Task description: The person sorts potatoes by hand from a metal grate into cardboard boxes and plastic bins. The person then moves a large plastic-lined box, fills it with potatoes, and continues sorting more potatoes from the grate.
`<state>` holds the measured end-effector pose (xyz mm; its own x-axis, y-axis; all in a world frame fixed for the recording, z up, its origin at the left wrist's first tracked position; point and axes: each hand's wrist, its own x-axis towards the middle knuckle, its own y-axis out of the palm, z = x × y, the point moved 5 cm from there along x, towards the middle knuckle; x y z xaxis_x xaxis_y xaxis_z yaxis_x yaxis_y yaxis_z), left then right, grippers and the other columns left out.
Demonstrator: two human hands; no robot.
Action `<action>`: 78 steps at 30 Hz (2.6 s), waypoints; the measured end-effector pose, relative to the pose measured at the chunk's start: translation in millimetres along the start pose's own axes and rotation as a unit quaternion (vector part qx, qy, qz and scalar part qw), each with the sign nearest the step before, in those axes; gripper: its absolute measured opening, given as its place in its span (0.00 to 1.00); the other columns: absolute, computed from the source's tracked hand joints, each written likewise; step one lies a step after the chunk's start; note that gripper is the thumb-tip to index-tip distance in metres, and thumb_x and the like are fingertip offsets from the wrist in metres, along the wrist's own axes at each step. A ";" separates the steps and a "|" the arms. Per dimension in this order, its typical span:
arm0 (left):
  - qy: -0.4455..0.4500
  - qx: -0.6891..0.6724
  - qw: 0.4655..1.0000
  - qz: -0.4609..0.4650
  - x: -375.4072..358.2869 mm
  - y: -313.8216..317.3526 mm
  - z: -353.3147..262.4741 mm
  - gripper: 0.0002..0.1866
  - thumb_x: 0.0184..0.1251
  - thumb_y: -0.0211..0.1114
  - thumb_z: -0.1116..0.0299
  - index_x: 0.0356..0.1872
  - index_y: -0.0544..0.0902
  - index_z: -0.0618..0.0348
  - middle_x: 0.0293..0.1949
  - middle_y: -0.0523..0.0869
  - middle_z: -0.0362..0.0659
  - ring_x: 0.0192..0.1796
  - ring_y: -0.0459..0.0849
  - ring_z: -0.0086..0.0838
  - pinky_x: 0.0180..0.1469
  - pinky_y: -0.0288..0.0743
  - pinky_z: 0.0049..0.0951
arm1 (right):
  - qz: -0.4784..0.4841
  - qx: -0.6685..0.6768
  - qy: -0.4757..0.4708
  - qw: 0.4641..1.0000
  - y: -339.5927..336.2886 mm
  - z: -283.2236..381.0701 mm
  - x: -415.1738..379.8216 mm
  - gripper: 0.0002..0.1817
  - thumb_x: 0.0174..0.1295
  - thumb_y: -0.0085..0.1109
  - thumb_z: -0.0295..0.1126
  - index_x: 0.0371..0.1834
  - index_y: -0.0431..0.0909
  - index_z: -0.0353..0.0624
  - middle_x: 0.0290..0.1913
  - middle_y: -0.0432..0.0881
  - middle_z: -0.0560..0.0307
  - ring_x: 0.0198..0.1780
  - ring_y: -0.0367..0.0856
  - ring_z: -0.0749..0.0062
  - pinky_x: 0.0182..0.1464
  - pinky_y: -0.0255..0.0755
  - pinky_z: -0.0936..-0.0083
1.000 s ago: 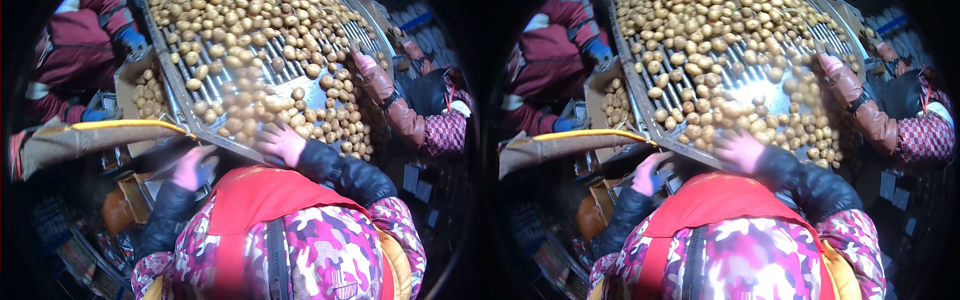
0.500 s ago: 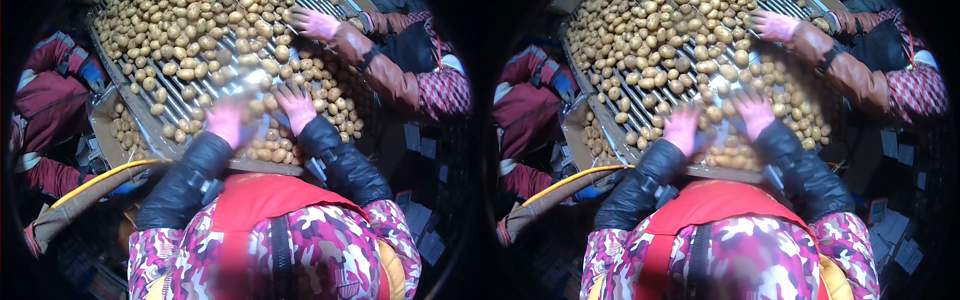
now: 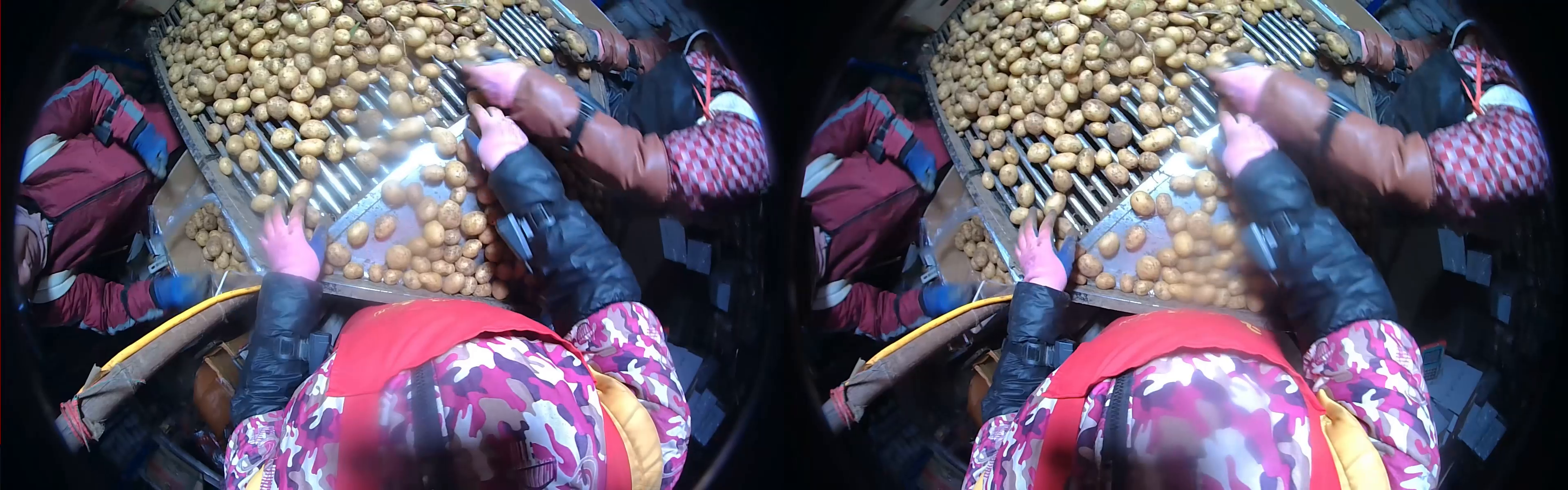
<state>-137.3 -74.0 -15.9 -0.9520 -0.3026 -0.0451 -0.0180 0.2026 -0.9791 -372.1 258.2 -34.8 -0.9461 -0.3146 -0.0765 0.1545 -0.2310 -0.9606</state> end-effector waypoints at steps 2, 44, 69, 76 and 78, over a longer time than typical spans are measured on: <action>0.038 -0.145 0.987 -0.049 -3.7 -1.9 -5.1 0.28 0.68 0.72 0.53 0.68 0.81 0.45 0.72 0.75 0.54 0.74 0.72 0.53 0.75 0.65 0.53 | 0.061 -0.053 0.025 0.996 11.0 -3.7 27.1 0.30 0.69 0.61 0.46 0.75 0.70 0.57 0.60 0.83 0.43 0.59 0.84 0.46 0.61 0.77 0.52; -0.281 -0.855 0.400 0.172 -32.4 20.2 -39.8 0.47 0.75 0.41 0.24 0.78 0.62 0.54 0.78 0.69 0.55 0.59 0.83 0.43 0.45 0.80 0.30 | 0.028 0.272 -0.308 0.911 15.5 195.0 -24.5 0.14 0.68 0.62 0.38 0.51 0.79 0.45 0.45 0.82 0.43 0.47 0.83 0.42 0.52 0.78 0.52; -0.055 -0.899 0.389 0.195 -56.0 62.2 -35.4 0.40 0.76 0.65 0.72 0.83 0.53 0.49 0.71 0.75 0.50 0.71 0.77 0.38 0.71 0.77 0.38 | 0.131 0.326 -0.254 0.901 29.1 162.9 -130.6 0.34 0.68 0.66 0.45 0.75 0.70 0.45 0.65 0.78 0.38 0.63 0.80 0.43 0.65 0.74 0.54; -0.200 -0.805 0.487 0.273 -64.7 -22.0 -55.7 0.27 0.82 0.57 0.45 0.72 0.75 0.49 0.60 0.85 0.43 0.56 0.88 0.35 0.47 0.83 0.31 | 0.352 0.616 -0.028 0.704 18.5 175.0 -135.8 0.34 0.68 0.64 0.40 0.78 0.68 0.51 0.62 0.80 0.48 0.52 0.88 0.63 0.49 0.82 0.65; -0.179 -0.805 0.506 0.252 -60.7 -7.9 -50.7 0.24 0.84 0.57 0.51 0.69 0.77 0.54 0.58 0.86 0.45 0.56 0.88 0.34 0.51 0.83 0.32 | 0.395 0.758 0.157 0.494 2.3 176.5 -153.5 0.38 0.68 0.65 0.48 0.80 0.64 0.56 0.64 0.80 0.51 0.57 0.86 0.60 0.56 0.78 0.56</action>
<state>-94.8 -10.0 4.6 -0.8485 0.0741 -0.5240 -0.3010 0.7468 0.5930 -176.3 143.5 21.8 -0.3797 -0.7550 -0.5346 0.3214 -0.6496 0.6890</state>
